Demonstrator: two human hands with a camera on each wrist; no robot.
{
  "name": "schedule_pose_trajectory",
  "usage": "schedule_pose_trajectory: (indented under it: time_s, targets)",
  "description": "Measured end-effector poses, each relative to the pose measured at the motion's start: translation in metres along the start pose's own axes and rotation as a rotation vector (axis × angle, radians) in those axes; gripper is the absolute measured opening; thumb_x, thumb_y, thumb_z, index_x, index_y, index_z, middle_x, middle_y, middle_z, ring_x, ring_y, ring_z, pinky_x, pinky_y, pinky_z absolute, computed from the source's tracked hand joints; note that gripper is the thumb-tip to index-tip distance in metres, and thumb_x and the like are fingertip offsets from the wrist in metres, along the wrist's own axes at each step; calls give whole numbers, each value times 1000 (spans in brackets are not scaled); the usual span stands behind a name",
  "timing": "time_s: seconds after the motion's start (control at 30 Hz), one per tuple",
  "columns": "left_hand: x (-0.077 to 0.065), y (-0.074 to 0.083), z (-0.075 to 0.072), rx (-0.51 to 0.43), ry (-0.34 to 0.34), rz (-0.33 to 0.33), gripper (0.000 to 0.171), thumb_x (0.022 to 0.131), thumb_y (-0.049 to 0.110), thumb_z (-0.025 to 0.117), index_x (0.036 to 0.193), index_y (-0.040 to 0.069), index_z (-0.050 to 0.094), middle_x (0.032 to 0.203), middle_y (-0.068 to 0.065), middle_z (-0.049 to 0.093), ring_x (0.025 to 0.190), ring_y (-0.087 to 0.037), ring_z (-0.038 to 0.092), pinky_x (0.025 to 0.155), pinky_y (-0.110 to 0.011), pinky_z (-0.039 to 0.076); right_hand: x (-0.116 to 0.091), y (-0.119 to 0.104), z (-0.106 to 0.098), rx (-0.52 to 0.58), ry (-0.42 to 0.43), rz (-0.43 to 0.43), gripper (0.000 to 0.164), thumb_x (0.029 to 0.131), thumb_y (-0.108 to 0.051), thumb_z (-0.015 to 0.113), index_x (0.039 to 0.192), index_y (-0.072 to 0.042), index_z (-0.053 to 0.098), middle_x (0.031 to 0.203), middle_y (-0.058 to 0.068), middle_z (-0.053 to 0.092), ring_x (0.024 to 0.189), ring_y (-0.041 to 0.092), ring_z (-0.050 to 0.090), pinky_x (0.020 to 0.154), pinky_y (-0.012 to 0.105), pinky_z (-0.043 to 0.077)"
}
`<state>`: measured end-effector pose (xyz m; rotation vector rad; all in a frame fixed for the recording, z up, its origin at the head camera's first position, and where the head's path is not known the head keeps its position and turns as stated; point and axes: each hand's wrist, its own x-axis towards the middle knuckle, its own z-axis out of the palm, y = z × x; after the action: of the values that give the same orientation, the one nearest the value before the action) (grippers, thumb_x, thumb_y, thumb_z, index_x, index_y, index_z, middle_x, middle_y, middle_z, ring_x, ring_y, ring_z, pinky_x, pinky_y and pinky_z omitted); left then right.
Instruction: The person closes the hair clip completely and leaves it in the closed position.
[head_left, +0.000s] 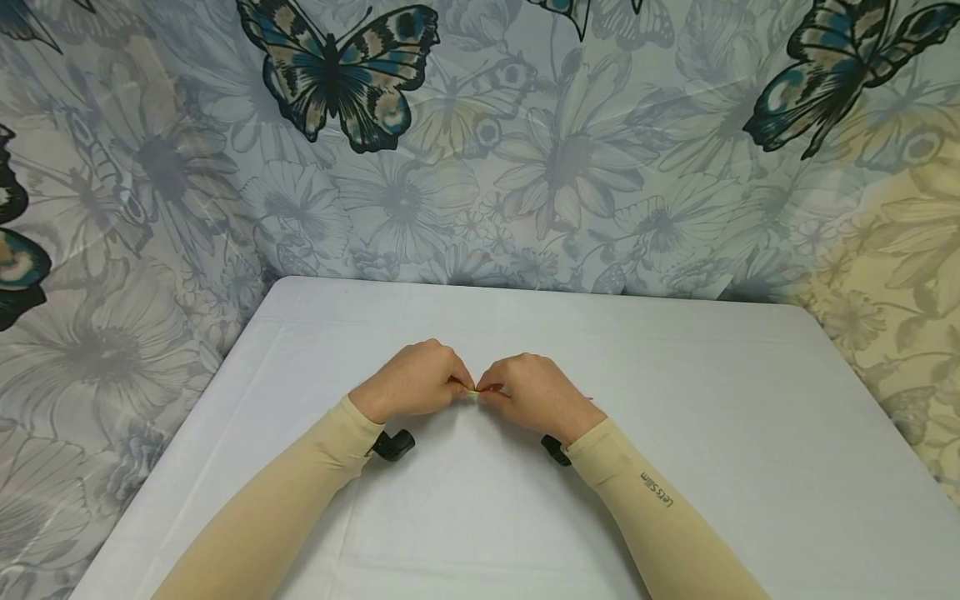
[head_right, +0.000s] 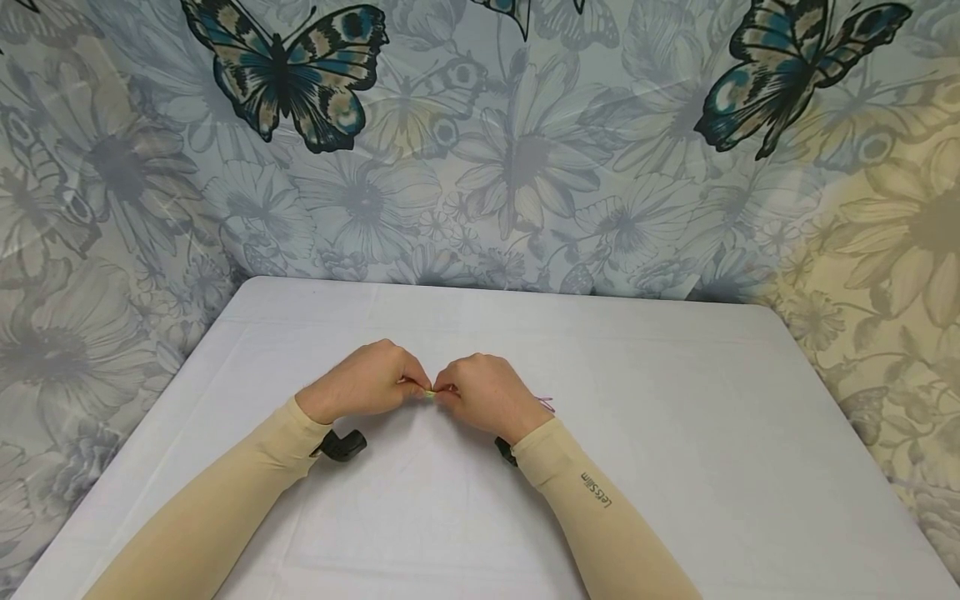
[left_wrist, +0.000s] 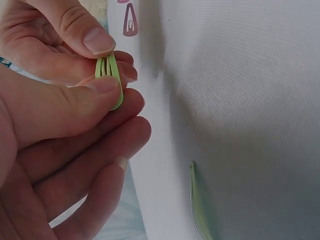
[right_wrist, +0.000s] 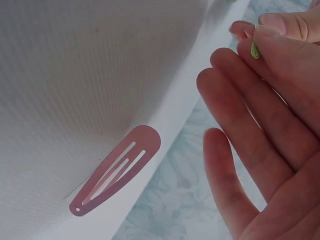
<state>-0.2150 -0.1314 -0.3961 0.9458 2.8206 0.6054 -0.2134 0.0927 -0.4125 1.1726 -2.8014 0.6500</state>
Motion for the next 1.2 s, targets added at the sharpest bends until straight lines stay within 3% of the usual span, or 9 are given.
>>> schedule_pose_trajectory:
  time_s: [0.37,0.67,1.2]
  targets:
    - [1,0,-1,-2,-10,-6,12,94,14,83,102,20,89,100,8,84,79,-3,65,74,-27,56,0,0,2,-14,17,-8,7,96,-15,81,102,-16,86,99,-6,83,93,12,78,84,32,62]
    - [0,0,-1,-18,-11,-7,11,93,16,83,102,22,89,102,9,84,96,-8,76,83,-32,61,-1,2,8,-14,27,-17,8,96,-14,81,103,-15,86,97,-6,83,90,11,77,82,30,62]
    - [1,-4,7,-7,-13,-31,4,94,20,84,94,23,87,97,11,80,91,-8,71,83,-35,60,0,5,2,-31,-5,25,6,97,-17,80,101,-17,86,96,-8,82,89,10,76,81,31,61]
